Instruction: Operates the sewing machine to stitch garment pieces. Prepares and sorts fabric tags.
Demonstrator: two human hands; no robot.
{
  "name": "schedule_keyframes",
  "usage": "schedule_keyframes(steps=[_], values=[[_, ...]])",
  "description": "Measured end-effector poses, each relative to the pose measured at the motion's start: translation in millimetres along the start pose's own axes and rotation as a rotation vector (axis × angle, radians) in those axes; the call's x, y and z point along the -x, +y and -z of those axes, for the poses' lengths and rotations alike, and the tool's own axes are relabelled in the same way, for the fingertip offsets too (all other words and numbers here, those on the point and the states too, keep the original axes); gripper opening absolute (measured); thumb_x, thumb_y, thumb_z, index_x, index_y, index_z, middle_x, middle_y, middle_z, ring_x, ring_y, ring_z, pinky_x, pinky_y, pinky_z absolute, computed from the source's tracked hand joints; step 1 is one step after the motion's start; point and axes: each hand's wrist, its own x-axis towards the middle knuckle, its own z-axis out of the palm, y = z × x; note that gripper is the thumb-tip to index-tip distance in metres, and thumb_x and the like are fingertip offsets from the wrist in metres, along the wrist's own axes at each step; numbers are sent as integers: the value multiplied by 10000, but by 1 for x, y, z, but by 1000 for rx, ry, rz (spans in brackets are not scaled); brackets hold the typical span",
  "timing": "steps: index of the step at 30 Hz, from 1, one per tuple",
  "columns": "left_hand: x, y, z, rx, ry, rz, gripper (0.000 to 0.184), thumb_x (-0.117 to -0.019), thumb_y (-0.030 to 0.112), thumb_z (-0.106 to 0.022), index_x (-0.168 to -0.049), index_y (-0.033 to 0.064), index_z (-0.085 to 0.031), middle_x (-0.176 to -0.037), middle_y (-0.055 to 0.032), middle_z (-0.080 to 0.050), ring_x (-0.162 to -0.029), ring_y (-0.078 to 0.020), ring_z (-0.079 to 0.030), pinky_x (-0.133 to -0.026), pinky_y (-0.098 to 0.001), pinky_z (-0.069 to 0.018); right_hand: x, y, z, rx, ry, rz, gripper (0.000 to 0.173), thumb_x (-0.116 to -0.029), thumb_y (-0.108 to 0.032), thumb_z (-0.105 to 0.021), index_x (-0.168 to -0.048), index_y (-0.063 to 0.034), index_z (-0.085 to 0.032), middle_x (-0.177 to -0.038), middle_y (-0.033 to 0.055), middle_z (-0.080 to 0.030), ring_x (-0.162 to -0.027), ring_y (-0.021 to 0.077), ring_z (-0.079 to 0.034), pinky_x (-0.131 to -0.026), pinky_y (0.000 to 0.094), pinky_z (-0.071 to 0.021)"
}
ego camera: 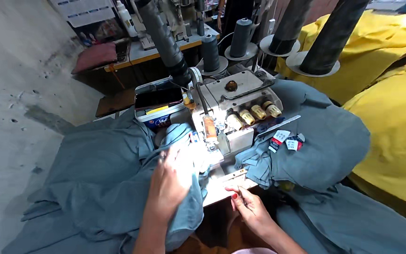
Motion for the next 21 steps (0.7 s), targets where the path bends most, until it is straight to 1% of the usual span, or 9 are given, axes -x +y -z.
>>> schedule_keyframes(steps=[3, 6, 8, 9, 11, 14, 17, 19, 21], values=[[-48, -26, -8, 76, -16, 3, 314, -1014, 93, -583, -1288, -50, -641, -1423, -263, -554, -1293, -435, -559, -1056, -592, -457, 7, 8, -9, 53, -40, 108, 670, -1013, -549, -498, -1326, 32, -610, -814, 34, -662, -650, 36, -561, -630, 240, -511], [-89, -44, -28, 134, -224, 87, 460, -1061, 188, -548, -1455, -43, -495, -1506, -265, -482, -1348, -425, -524, -1113, -580, -419, 13, 4, -16, 68, -78, 104, 656, -1026, -581, -455, -1302, -4, -601, -812, 38, -663, -672, 82, -597, -645, 304, -530], [-96, -50, -34, 109, -323, 106, 492, -1021, 242, -635, -1428, -17, -540, -1418, -267, -545, -1291, -428, -555, -1080, -592, -436, 16, -8, -11, 111, -80, 62, 554, -1016, -474, -536, -1238, 25, -627, -815, 79, -668, -684, 134, -614, -661, 333, -533], [-95, -49, -31, 91, -361, 116, 469, -1009, 255, -660, -1395, -1, -583, -1364, -267, -577, -1262, -429, -568, -1065, -598, -441, 17, -20, -4, 132, -83, 26, 508, -1003, -383, -580, -1216, 73, -642, -864, 141, -694, -723, 179, -630, -702, 360, -534], [-87, -50, -20, 61, -416, 116, 358, -1001, 235, -671, -1286, 18, -673, -1234, -244, -662, -1196, -405, -616, -1041, -592, -449, 17, -31, 7, 213, -63, -6, 453, -981, -318, -614, -1186, 82, -670, -919, 176, -716, -761, 217, -658, -733, 376, -545], [-62, -54, 4, 109, -369, 108, 231, -992, 178, -667, -1084, -29, -716, -1040, -223, -702, -1001, -364, -680, -921, -572, -516, 4, -13, 16, 397, 72, 164, 400, -944, -329, -624, -1191, -29, -724, -947, 109, -734, -724, 199, -682, -651, 391, -575], [-34, -54, 27, 200, -309, 161, 181, -977, 181, -695, -979, 3, -670, -748, -100, -629, -609, -154, -600, -605, -351, -535, -26, -20, 24, 612, 220, 404, 365, -948, -250, -599, -1214, -32, -722, -899, 126, -705, -628, 226, -661, -520, 398, -546], [-21, -54, 33, 266, -271, 152, 161, -960, 188, -700, -950, 30, -670, -701, -29, -595, -556, -65, -539, -549, -253, -481, -47, -40, 27, 807, 277, 510, 352, -965, -225, -585, -1200, -12, -736, -846, 153, -696, -620, 287, -678, -513, 417, -546], [-14, -52, 34, 293, -240, 145, 168, -964, 217, -687, -1035, 69, -719, -730, 8, -637, -570, -24, -541, -557, -220, -474, -64, -56, 24, 987, 278, 565, 303, -985, -201, -593, -1173, -32, -760, -822, 159, -699, -652, 314, -695, -542, 418, -548]])
